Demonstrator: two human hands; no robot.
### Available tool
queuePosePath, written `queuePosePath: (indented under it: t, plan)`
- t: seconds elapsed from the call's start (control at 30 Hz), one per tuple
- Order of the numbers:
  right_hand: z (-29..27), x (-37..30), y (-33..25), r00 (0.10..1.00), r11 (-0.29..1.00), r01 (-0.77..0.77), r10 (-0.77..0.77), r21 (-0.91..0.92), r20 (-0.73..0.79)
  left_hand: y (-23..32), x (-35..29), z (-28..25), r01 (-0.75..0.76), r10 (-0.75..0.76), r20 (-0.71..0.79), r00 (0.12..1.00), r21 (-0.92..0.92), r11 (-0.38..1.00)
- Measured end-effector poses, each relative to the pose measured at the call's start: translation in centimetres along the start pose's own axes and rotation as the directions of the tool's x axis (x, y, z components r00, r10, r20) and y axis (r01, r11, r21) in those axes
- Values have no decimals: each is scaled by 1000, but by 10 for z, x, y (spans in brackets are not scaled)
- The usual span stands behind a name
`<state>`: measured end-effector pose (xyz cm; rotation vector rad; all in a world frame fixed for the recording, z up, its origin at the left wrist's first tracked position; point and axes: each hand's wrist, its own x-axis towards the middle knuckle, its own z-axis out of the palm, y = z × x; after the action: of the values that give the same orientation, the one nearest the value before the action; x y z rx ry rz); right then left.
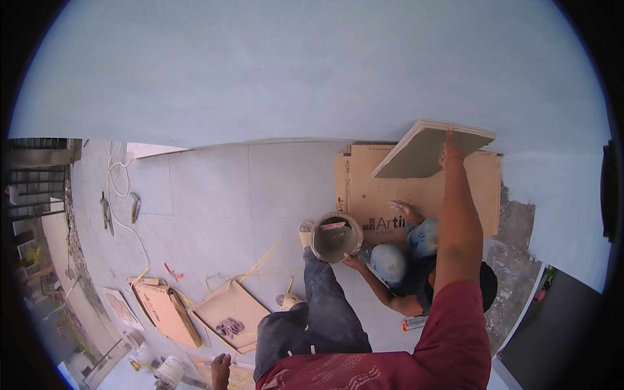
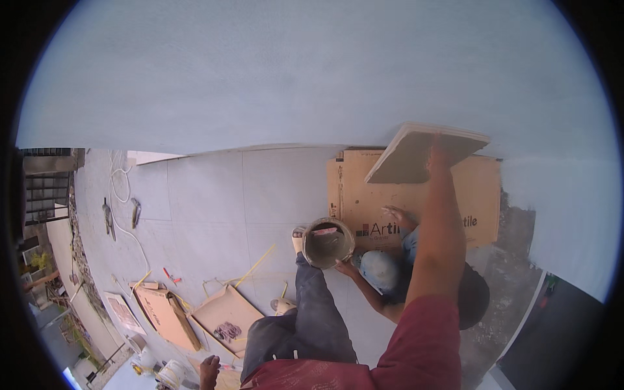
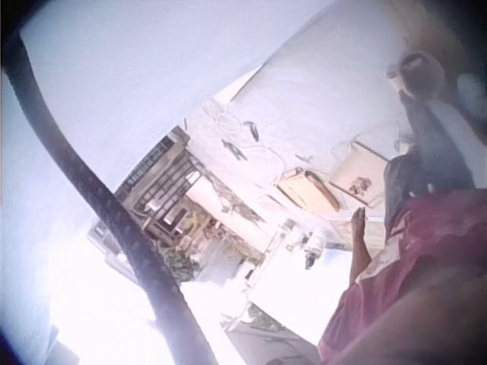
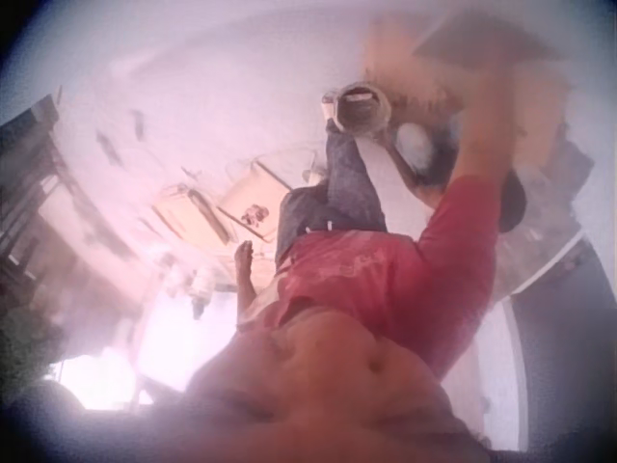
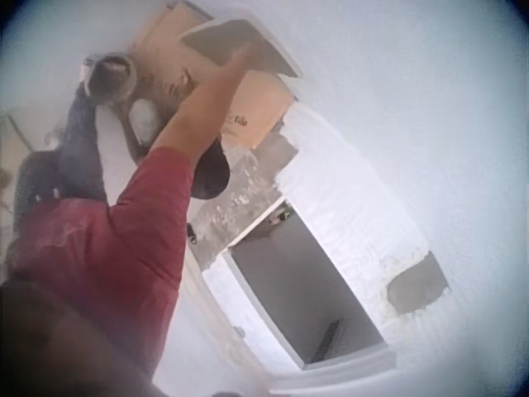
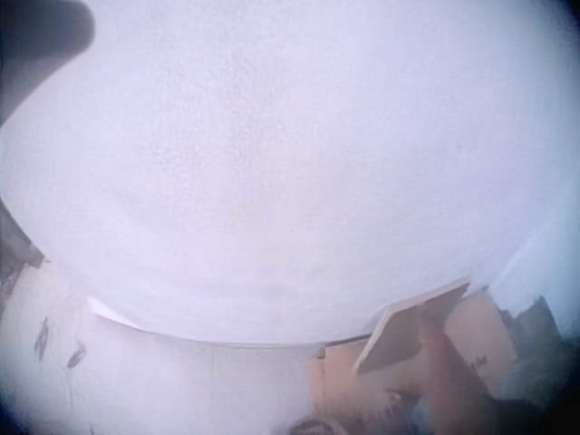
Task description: The person spreads wet cement on a floor section using a trowel and a straightedge, then places a large floor tile onto the cement and taps it with a rubber mallet to level it. The person briefly interacts with a smartphone showing a QR code before resuming tile placement.
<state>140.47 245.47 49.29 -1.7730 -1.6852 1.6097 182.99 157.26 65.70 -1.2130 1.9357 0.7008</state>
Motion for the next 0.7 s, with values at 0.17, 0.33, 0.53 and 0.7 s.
queuePosePath:
  t: [0.17,0.33,0.53,0.7]
  plan:
    - [0,33,1,983,982,-182,183,45,-5,8,32,-21,-117,125,-49,991,138,983]
    - [-4,31,-3,972,972,-228,231,63,-45,137,16,-6,-171,174,-20,985,114,979]
    - [-14,32,-9,970,975,-219,215,-23,-113,187,13,10,-238,235,41,971,102,966]
    - [-57,-12,-7,979,958,-205,197,-202,-61,173,4,10,-209,207,38,978,83,974]
